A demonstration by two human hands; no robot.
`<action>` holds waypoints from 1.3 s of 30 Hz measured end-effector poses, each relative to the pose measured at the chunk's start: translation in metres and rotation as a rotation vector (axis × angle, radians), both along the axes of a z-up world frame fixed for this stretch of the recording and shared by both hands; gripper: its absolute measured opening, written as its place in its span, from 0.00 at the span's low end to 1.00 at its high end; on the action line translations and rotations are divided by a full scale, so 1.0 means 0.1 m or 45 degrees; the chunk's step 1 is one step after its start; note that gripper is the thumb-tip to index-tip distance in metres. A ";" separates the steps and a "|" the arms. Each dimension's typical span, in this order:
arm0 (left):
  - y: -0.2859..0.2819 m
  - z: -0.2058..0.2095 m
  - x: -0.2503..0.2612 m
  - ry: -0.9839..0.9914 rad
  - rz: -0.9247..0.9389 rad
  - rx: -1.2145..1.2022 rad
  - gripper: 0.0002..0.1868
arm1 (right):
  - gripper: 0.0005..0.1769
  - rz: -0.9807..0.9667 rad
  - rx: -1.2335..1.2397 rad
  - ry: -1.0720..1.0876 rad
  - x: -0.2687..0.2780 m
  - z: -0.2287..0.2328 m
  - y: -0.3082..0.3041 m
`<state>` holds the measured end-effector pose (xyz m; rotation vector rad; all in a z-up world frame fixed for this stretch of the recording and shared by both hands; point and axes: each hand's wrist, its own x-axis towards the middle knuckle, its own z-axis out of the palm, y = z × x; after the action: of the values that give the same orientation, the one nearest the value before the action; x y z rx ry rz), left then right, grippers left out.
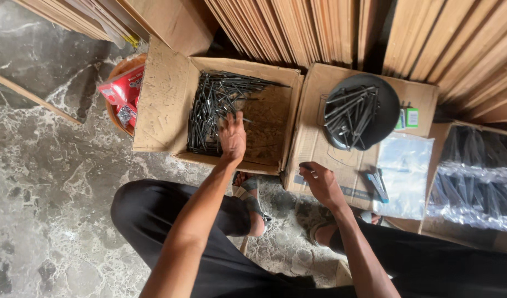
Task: The person sits on the floor and transfers metal fasteners from a cardboard box into a black bowl. They then open a small plastic bag and place fasteners inside it.
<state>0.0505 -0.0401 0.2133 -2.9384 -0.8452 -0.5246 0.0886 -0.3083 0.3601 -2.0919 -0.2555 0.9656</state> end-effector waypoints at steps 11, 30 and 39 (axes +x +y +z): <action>-1.25 1.34 -0.02 -0.024 -1.064 -0.660 0.11 | 0.24 0.193 0.121 -0.293 -0.27 0.47 -0.46; -2.52 1.30 -0.03 0.616 -0.880 -1.243 0.14 | 0.10 -0.281 0.072 -0.362 0.47 0.13 -0.94; -2.93 1.17 0.19 0.584 -1.219 -0.915 0.10 | 0.15 -0.736 0.212 -0.383 0.58 0.02 -1.42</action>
<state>0.0691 -0.3331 0.3303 -3.6934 0.6083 0.5979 0.1469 -0.4500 0.3618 -1.9814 0.1165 0.2769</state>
